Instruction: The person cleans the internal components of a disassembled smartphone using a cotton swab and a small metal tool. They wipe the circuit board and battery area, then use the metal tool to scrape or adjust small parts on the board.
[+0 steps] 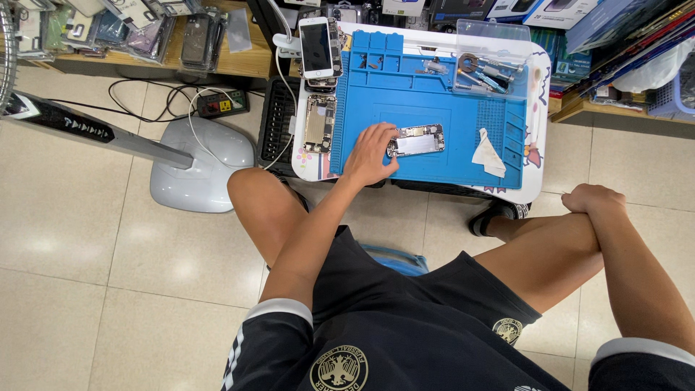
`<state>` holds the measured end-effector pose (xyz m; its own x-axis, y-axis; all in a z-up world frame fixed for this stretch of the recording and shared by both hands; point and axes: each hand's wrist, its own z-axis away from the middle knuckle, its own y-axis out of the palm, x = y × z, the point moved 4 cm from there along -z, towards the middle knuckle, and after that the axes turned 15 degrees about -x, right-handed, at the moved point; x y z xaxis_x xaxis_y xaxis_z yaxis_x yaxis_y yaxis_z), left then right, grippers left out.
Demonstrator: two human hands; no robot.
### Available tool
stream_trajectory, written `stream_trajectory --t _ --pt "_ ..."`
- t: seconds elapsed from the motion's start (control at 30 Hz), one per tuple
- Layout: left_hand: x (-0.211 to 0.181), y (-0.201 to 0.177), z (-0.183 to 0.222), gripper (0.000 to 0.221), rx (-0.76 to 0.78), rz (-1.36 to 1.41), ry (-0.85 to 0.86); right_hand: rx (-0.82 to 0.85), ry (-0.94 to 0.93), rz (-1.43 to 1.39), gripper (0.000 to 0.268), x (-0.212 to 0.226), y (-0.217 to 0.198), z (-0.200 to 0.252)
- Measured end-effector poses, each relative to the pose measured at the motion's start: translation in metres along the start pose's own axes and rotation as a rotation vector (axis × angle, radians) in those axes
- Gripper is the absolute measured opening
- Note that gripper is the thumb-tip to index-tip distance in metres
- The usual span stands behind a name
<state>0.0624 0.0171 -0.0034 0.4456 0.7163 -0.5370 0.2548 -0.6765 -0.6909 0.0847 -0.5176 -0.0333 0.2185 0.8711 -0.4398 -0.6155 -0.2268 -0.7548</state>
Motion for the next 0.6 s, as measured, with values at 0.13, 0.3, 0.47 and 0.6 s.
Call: stream_trajectory --t 0.13,0.3,0.47,0.6 --pt "-0.002 0.0 0.002 0.05 -0.009 0.016 0.009 -0.02 0.027 -0.016 0.048 0.007 -0.02 0.022" --pt "-0.001 -0.001 0.001 0.047 -0.033 0.016 0.024 -0.186 0.02 -0.064 0.054 0.016 -0.028 0.013" --pt "0.0 -0.001 0.001 0.047 -0.033 0.033 0.029 -0.274 -0.031 -0.114 0.055 0.025 -0.035 0.012" --pt "0.0 -0.002 0.001 0.047 -0.04 0.037 0.039 -0.303 -0.053 -0.109 0.054 0.032 -0.039 0.011"
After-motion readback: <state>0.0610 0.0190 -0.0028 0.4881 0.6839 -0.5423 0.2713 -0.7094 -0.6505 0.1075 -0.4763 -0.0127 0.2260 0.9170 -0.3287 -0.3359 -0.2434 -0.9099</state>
